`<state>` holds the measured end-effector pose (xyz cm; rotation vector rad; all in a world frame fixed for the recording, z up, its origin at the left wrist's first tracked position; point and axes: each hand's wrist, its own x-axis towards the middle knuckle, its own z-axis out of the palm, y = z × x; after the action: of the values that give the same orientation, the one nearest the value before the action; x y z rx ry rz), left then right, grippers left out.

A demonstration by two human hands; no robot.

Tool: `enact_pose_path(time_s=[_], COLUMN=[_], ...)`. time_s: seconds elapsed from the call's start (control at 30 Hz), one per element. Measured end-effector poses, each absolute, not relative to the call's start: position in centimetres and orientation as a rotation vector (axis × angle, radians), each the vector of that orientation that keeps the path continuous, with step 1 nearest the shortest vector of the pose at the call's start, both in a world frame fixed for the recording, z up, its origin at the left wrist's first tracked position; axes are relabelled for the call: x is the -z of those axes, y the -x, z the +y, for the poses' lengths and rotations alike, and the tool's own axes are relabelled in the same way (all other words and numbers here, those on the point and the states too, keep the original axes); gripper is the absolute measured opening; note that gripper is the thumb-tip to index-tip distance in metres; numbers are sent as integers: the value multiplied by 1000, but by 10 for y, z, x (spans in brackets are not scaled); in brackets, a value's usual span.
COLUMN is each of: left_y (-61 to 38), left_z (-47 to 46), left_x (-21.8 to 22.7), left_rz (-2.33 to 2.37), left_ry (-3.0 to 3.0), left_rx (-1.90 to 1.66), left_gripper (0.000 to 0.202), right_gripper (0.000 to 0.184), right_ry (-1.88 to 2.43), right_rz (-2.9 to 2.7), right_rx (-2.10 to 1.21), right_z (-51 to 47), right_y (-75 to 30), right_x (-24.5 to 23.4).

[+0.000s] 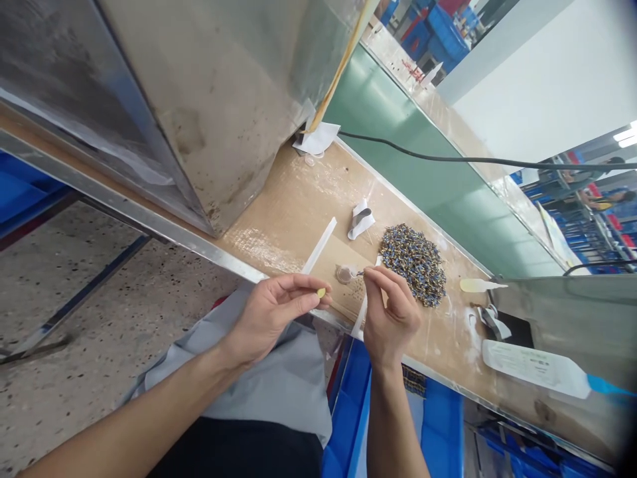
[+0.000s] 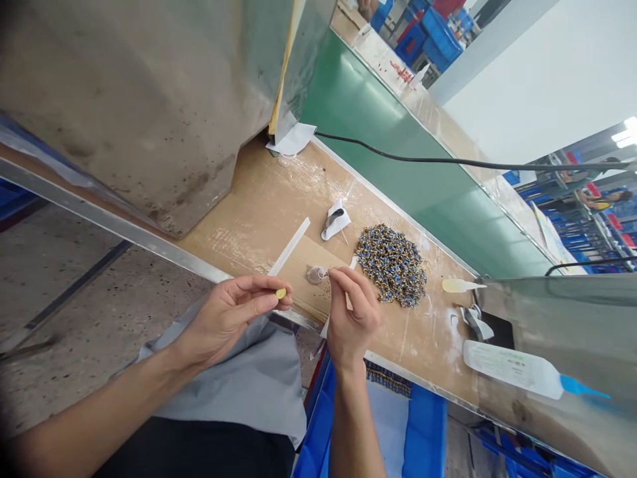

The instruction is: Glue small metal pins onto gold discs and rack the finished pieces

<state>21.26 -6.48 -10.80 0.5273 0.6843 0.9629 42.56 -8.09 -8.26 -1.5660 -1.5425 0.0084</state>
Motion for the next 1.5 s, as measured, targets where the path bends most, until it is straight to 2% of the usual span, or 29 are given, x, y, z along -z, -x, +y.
enact_pose_path(time_s=[0.57,1.07,1.17,1.3,1.5], left_y=[-212,-213,-212,-212,-219], left_z=[-65,-65,-64,-65,-72], left_x=[112,110,107,100,90], left_rz=[666,671,665,652,597], left_ry=[-572,-549,-516,-457,-363], left_rx=[-930,-925,-933,-902,-853], left_gripper=[17,16,21,22,21], right_gripper=[14,15,14,9,13], right_ry=[1586,1620,1594,1558,1450], right_rz=[-1567,-1535,-1492,-1352,-1292], right_rx=[145,137,140,34,-335], right_z=[-81,-74,-76,-92,-124], right_y=[-423,-427,-426,-414,-387], right_x=[80,86,80,63,49])
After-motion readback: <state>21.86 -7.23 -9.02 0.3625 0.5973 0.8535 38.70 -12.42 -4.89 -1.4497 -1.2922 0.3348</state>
